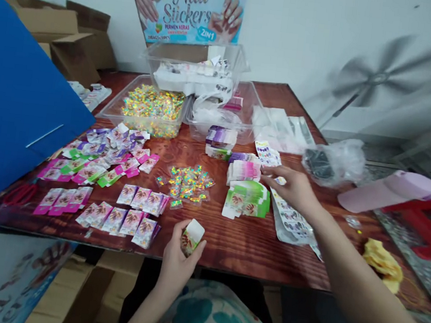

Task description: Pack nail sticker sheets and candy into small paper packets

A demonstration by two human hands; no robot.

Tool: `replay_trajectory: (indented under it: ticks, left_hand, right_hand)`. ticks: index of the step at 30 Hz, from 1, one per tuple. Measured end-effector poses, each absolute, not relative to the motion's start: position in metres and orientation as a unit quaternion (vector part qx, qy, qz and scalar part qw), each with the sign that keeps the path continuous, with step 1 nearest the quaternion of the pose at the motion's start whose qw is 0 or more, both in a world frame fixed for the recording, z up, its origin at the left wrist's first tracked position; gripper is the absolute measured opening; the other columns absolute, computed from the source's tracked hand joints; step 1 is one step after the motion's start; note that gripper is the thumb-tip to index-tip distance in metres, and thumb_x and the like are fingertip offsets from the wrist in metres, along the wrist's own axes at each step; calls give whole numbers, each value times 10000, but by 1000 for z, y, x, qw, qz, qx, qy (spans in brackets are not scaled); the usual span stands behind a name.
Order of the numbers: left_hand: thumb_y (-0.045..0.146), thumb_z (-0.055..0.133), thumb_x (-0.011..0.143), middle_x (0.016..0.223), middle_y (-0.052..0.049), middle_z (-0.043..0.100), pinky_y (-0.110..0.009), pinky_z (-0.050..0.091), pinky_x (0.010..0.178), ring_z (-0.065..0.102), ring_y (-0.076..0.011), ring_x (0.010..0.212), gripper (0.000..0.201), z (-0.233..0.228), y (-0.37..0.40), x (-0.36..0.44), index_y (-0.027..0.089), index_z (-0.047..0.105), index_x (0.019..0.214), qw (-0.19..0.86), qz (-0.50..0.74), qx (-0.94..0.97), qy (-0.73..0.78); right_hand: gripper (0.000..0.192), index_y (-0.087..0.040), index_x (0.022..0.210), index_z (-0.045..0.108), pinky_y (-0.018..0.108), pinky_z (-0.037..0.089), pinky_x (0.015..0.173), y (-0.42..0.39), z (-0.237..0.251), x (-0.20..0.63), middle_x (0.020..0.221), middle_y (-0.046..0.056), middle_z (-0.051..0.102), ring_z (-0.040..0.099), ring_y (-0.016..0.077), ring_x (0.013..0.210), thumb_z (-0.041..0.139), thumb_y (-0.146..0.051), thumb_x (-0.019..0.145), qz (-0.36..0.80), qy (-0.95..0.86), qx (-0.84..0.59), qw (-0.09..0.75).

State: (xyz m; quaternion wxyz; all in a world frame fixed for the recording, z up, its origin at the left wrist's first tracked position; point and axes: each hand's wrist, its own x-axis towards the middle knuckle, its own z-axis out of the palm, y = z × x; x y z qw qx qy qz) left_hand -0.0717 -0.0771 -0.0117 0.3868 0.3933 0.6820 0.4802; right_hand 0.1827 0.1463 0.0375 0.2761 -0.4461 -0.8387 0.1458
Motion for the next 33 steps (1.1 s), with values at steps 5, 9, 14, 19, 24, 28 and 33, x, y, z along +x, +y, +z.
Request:
replay_trajectory:
  ticks: [5, 9, 14, 19, 24, 28, 33]
  left_hand:
    - [267, 745, 656, 909, -44, 666, -306, 470, 766, 626, -211, 836, 454, -15, -65, -60, 199, 565, 1067, 360, 484, 368, 708]
    - [195, 711, 628, 810, -1, 629, -267, 457, 695, 603, -170, 729, 398, -15, -53, -54, 195, 547, 991, 369, 474, 376, 706]
    - [233, 723, 640, 692, 41, 559, -239, 415, 612, 539, -140, 612, 347, -11, -55, -44, 206, 518, 918, 349, 495, 363, 708]
    - [324, 758, 640, 606, 58, 494, -230, 379, 556, 480, -129, 549, 316, -8, -60, -43, 207, 521, 812, 332, 494, 363, 717]
    - [318, 753, 657, 664, 37, 544, -250, 425, 638, 522, -142, 610, 304, -3, -59, -47, 211, 534, 839, 349, 500, 371, 700]
    - [284, 749, 686, 695, 17, 561, -255, 439, 682, 548, -150, 659, 251, 13, -56, -45, 212, 528, 780, 379, 522, 395, 654]
    - [239, 746, 720, 1039, -71, 653, -324, 425, 939, 603, -213, 1013, 264, 47, -39, -32, 210, 495, 798, 421, 566, 458, 541]
  right_hand:
    - [275, -152, 910, 745, 405, 549, 674, 159, 13, 260, 881, 125, 756, 698, 281, 719, 547, -334, 853, 137, -765, -582, 239]
    - [303, -171, 1074, 721, 432, 526, 887, 186, -2, 265, 1118, 139, 699, 666, 299, 1003, 575, -317, 853, 151, -830, -499, 198]
    - [554, -195, 1349, 550, 505, 391, 1066, 221, -18, 256, 1469, 164, 444, 443, 343, 1333, 659, -307, 817, 159, -880, -433, 112]
    - [440, -167, 1207, 664, 507, 395, 1046, 228, -24, 254, 1405, 181, 521, 534, 332, 1253, 700, -313, 794, 161, -890, -414, 102]
    - [200, -162, 895, 758, 503, 416, 1008, 215, -7, 254, 1162, 171, 688, 607, 322, 1128, 674, -323, 811, 134, -875, -436, 165]
    - [342, -156, 903, 731, 386, 523, 734, 179, 39, 259, 888, 131, 738, 674, 243, 773, 534, -436, 900, 161, -834, -472, 238]
    - [333, -196, 809, 723, 280, 505, 575, 108, 100, 219, 753, 50, 723, 646, 183, 652, 690, -525, 773, 364, -764, -415, 335]
